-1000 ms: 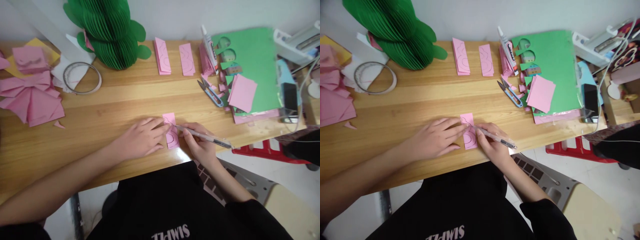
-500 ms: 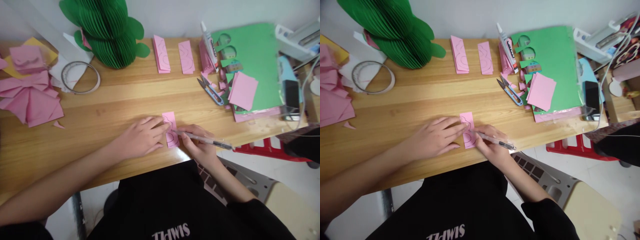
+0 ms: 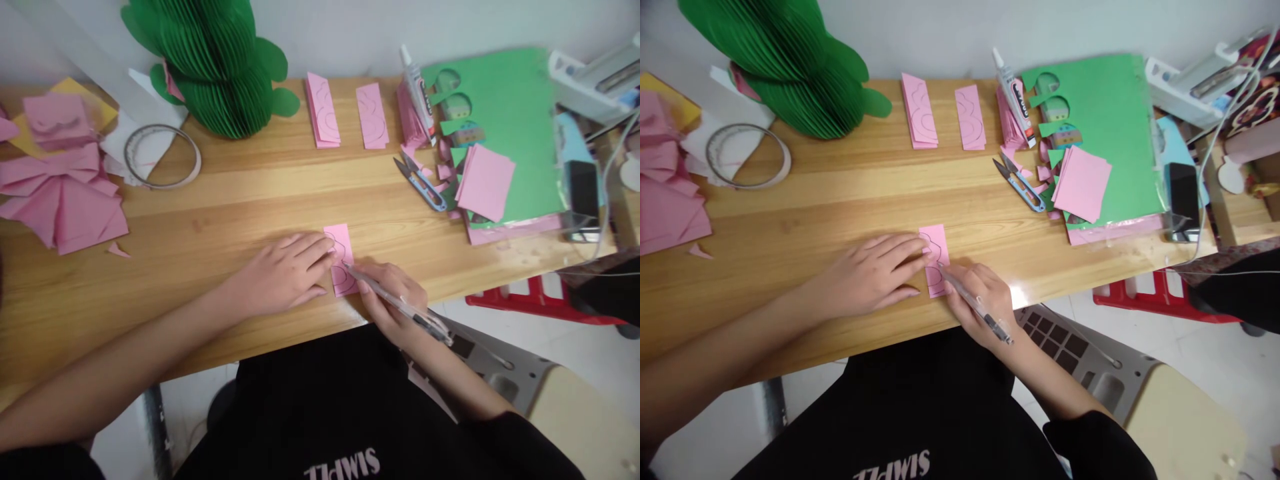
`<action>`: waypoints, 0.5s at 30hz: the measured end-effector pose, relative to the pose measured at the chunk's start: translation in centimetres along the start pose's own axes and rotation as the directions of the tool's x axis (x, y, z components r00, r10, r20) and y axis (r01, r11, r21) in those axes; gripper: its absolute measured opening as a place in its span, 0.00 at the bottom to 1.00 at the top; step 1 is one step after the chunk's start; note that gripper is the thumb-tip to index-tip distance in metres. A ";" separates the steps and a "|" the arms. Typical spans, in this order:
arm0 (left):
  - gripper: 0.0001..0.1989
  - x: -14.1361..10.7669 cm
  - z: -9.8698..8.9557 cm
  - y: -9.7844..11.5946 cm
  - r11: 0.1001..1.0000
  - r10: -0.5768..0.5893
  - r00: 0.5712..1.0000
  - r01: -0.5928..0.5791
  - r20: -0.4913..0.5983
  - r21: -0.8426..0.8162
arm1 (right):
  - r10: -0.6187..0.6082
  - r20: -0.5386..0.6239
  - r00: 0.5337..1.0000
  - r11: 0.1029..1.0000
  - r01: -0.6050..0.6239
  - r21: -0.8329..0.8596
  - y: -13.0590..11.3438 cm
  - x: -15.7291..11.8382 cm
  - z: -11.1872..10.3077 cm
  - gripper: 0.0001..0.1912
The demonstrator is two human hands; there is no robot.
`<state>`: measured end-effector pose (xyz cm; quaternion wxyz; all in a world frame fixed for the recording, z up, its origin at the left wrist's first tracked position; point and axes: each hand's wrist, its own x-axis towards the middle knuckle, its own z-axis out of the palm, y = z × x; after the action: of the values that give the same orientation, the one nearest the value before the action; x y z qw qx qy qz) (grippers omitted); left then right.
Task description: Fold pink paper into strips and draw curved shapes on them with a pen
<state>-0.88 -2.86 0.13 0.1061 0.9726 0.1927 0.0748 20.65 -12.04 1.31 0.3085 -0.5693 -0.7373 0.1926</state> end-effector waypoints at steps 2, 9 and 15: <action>0.21 0.1 -0.1 -0.1 0.999 -0.018 1.000 0.018 0.006 -0.050 | -0.007 0.000 1.000 1.000 0.007 -0.006 0.0 0.0 0.0 0.12; 0.16 0.0 -0.2 -1.0 0.984 0.018 0.998 -0.027 -0.057 -0.177 | -0.042 -0.024 0.999 0.999 0.042 0.010 0.0 0.0 0.0 0.12; 0.15 0.0 -0.3 -1.0 0.979 0.021 0.998 -0.031 -0.054 -0.201 | 0.084 -0.033 0.996 0.990 -0.080 0.113 0.6 0.3 0.3 0.12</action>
<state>-1.32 -1.90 0.20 0.1981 0.9570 0.1742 0.1205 20.87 -11.57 0.77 0.3457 -0.5845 -0.6953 0.2353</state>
